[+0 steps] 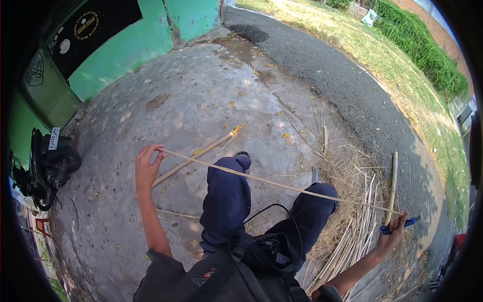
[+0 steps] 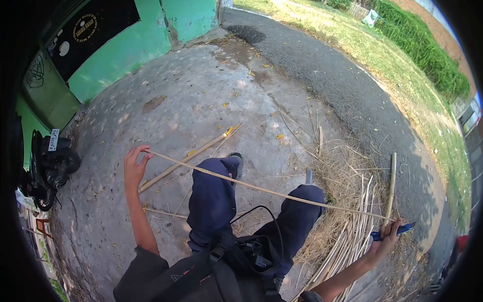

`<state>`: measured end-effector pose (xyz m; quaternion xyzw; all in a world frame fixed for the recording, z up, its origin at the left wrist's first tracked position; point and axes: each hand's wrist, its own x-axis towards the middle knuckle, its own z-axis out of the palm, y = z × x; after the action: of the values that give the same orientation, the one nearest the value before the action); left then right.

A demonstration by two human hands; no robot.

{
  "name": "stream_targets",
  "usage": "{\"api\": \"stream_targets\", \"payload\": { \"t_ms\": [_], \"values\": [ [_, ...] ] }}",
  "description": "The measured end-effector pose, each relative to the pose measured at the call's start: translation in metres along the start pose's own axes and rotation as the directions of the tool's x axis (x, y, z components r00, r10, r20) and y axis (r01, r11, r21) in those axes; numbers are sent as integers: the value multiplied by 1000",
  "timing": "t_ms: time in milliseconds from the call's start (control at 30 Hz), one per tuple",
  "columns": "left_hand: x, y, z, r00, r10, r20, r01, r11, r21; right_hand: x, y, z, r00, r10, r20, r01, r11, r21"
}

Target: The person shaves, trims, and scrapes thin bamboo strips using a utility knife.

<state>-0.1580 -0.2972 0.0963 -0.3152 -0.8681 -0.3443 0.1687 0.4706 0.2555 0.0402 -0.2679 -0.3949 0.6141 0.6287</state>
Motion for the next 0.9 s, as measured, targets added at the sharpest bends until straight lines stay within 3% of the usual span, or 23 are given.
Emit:
{"api": "stream_targets", "payload": {
  "t_ms": [67,133,200,267,367,500,733,800,900],
  "values": [
    [1,-5,5,996,78,-48,-78,997,6,-6,1,18,994,-55,-98,50,997,-60],
    [-1,-1,15,983,149,-104,-147,989,28,-13,4,44,970,-167,-178,117,958,-260],
    [-4,6,24,953,77,-295,-49,994,100,-8,28,41,915,-301,-270,199,917,-346],
    [-5,13,41,933,28,-360,-3,998,69,-37,25,101,901,-340,-269,209,884,-418],
    [-8,19,67,893,-54,-446,80,996,38,-50,47,119,876,-403,-263,206,808,-552],
    [-9,38,96,874,-137,-466,164,986,16,-63,68,146,872,-440,-213,277,804,-527],
    [-1,53,122,838,-169,-519,169,984,-49,-74,75,166,923,-318,-217,159,828,-538],
    [0,55,123,836,-177,-520,177,983,-50,-75,79,162,918,-372,-141,261,830,-494],
    [0,61,120,839,-201,-505,203,978,-51,-75,77,161,929,-334,-162,235,867,-438]
  ]
}}
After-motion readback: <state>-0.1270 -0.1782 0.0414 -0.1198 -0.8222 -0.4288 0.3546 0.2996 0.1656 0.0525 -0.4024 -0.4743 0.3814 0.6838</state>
